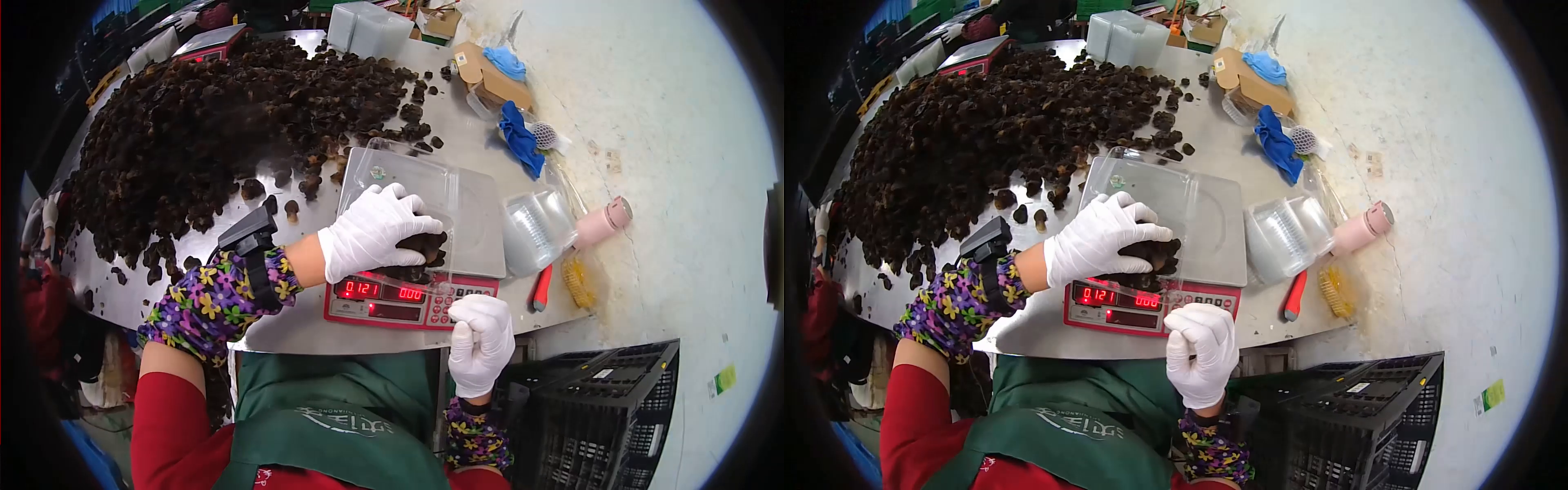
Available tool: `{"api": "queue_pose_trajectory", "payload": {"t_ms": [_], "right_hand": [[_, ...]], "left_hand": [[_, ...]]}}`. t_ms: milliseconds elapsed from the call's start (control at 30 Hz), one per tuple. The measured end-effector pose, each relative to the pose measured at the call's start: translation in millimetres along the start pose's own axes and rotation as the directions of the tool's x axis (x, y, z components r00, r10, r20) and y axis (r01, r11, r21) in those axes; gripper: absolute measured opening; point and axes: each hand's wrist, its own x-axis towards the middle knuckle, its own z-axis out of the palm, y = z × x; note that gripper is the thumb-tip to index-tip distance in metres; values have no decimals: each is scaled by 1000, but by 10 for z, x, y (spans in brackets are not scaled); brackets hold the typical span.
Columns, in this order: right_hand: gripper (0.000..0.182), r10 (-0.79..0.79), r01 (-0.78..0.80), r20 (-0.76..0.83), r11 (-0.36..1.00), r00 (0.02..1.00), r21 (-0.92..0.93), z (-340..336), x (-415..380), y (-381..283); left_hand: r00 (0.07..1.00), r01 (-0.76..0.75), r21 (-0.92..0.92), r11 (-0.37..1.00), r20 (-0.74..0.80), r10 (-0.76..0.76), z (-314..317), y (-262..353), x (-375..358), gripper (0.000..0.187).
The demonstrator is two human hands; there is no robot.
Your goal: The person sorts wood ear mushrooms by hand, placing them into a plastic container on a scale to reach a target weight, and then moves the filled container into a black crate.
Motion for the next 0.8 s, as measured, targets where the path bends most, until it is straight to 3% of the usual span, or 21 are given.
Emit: {"api": "queue_pose_trajectory", "payload": {"t_ms": [33,67,167,300,333,500,600,800], "right_hand": [[16,4,-4,11,1000,1000,-25,-56,-24,30],[16,6,-5,12,1000,1000,-26,-115,-35,56],[16,62,-62,-3,992,998,-110,-273,-40,117],[13,101,-106,-45,989,994,-105,-368,32,235],[11,126,-132,-55,984,990,-117,-371,62,268],[4,262,-265,-52,961,964,-73,-359,190,398],[9,356,-356,-14,934,934,-30,-336,277,483],[16,533,-534,69,815,843,227,-153,508,736]], "left_hand": [[998,31,8,999,62,-32,2,7,11,58],[998,31,6,999,62,-32,-16,14,13,58],[995,46,-66,997,-84,-52,-123,3,-51,70],[920,237,-254,938,-250,-300,-267,-77,-328,48],[858,283,-422,861,-290,-424,-248,-66,-455,39],[579,442,-766,466,-154,-801,-133,-55,-1185,22],[510,428,-835,346,-94,-855,-8,-3,-1512,23],[475,418,-878,231,-5,-880,1,150,-1633,23]]}}
